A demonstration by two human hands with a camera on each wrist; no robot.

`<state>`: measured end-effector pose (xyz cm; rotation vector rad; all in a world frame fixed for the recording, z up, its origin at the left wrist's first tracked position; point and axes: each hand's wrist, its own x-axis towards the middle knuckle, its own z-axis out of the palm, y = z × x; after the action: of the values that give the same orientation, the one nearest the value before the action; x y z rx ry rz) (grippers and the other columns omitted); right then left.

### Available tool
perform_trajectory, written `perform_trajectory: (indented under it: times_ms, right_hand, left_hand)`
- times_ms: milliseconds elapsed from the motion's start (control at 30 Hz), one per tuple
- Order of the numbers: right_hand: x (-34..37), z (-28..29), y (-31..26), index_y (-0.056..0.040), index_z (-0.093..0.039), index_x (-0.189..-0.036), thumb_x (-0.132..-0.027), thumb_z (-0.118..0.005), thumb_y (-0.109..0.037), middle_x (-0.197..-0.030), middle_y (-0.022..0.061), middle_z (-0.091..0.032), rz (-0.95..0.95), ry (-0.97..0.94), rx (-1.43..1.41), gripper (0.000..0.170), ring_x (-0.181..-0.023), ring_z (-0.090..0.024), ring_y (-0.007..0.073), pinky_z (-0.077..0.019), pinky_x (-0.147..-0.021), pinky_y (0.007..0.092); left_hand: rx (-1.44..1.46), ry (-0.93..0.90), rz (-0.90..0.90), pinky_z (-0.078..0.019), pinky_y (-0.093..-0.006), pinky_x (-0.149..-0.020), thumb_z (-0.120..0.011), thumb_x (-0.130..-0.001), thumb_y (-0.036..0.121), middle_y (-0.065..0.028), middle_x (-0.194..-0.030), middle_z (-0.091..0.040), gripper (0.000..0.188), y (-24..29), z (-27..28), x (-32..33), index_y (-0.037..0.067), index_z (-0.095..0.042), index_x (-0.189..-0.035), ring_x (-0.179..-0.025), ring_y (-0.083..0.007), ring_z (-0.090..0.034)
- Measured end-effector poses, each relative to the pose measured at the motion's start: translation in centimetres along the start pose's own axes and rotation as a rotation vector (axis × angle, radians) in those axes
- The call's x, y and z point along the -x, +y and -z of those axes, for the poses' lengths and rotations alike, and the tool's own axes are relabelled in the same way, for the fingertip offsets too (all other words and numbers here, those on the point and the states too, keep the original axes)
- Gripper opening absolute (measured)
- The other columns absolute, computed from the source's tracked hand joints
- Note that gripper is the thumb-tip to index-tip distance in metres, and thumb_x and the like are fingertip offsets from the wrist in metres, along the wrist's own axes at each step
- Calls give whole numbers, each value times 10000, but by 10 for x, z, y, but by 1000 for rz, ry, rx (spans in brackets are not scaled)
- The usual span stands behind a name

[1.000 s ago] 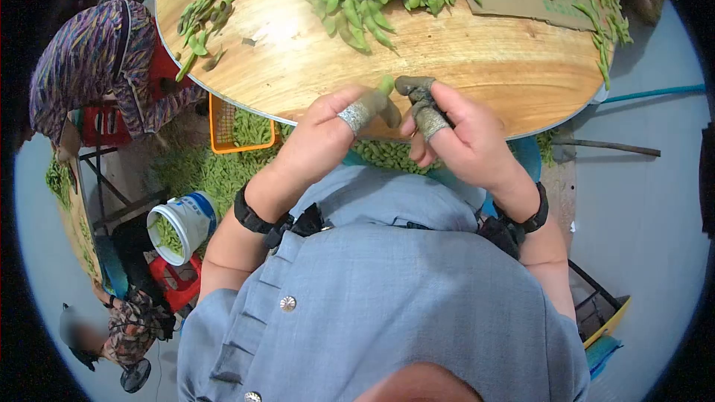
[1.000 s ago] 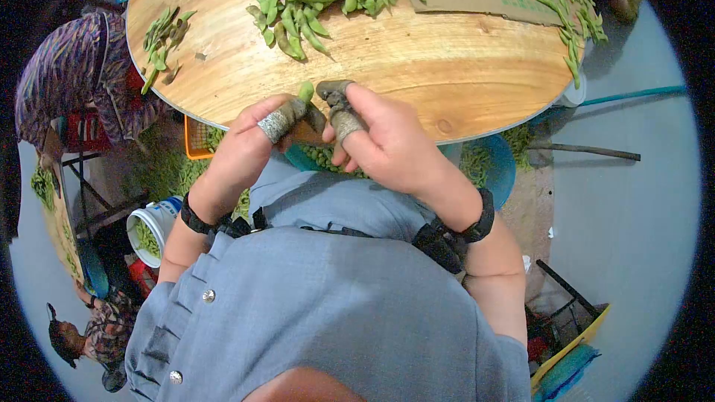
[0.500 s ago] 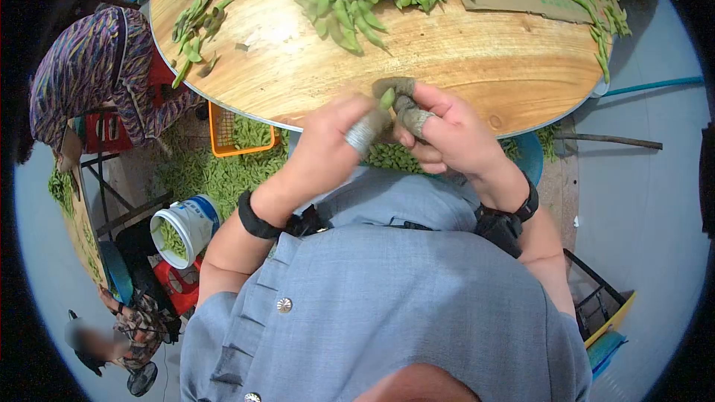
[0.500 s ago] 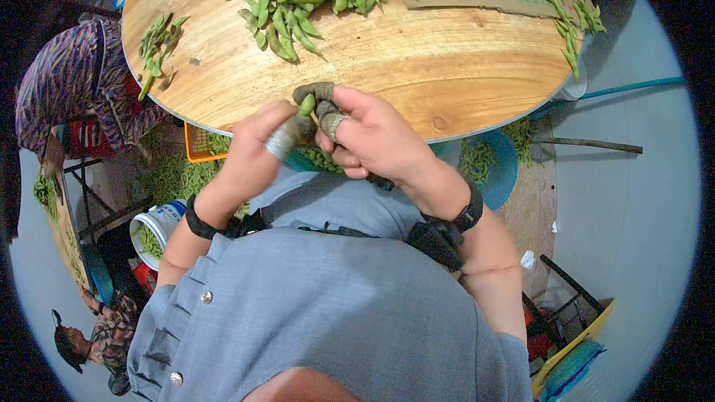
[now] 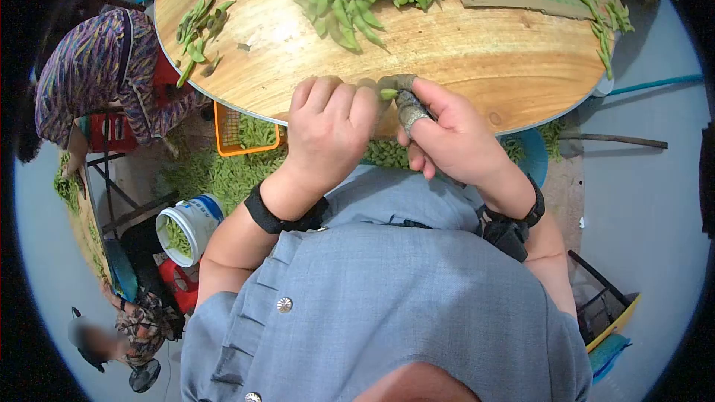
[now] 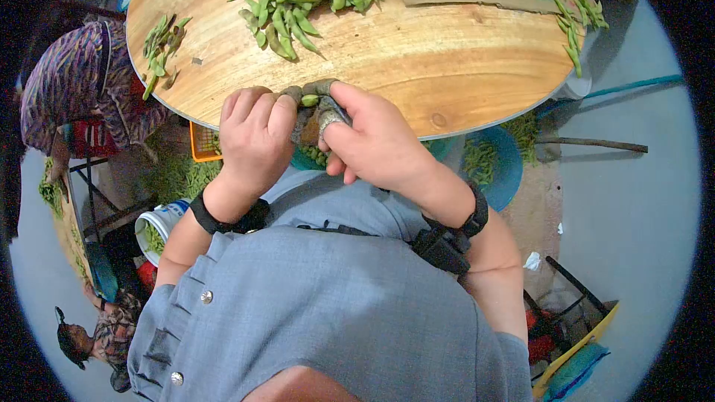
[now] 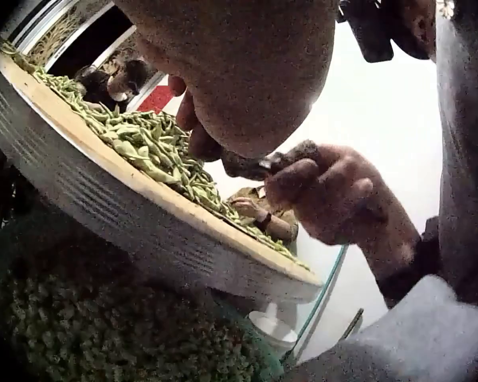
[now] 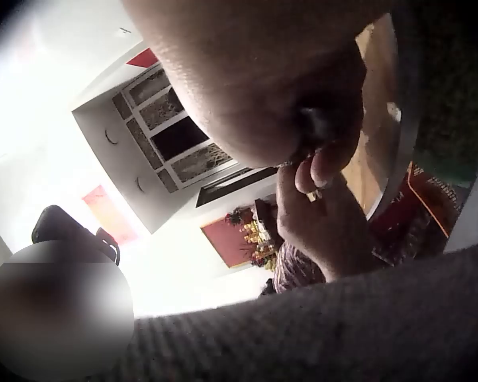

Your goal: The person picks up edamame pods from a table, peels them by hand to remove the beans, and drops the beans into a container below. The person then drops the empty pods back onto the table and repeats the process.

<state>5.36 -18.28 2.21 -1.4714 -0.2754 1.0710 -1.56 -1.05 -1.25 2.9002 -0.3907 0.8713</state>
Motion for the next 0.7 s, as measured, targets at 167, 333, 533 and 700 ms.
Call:
perform_trajectory:
  times_ms: [167, 333, 533, 700]
  right_hand:
    - [3, -1, -4, -29, -480, -1225, -859, -413, -44, -781, 27, -583, 4, 42, 46, 373, -513, -540, 59, -446, -401, 188]
    - [3, 8, 0, -30, -506, -1223, -857, -425, -54, -752, 18, -580, 9, 17, 36, 376, -505, -525, 48, -438, -399, 190]
    - [2, 6, 24, -70, -516, -1269, -834, -449, -53, -749, -8, -570, 145, 52, 72, 441, -501, -494, 33, -397, -429, 177]
    - [7, 18, 34, -29, -578, -1074, -777, -547, -59, -720, 141, -586, 399, 245, 420, 300, -615, -597, 281, -486, -580, 346]
  left_hand:
    - [15, -94, 105, -421, -359, -625, -588, -730, 101, -92, -730, -502, 176, 10, -4, -7, 38, -532, -885, -705, -262, -527]
    - [278, -120, 118, -439, -413, -617, -580, -753, 33, -148, -743, -515, 198, 7, -8, -8, 2, -518, -939, -677, -338, -516]
    - [1296, -493, 927, -429, -301, -529, -506, -938, 126, -60, -692, -556, 161, 2, 10, -14, -1, -572, -1011, -575, -145, -513]
    - [1519, -493, 1080, -449, -294, -563, -490, -938, 121, -74, -730, -594, 185, 3, 0, 4, -5, -583, -1037, -612, -138, -547]
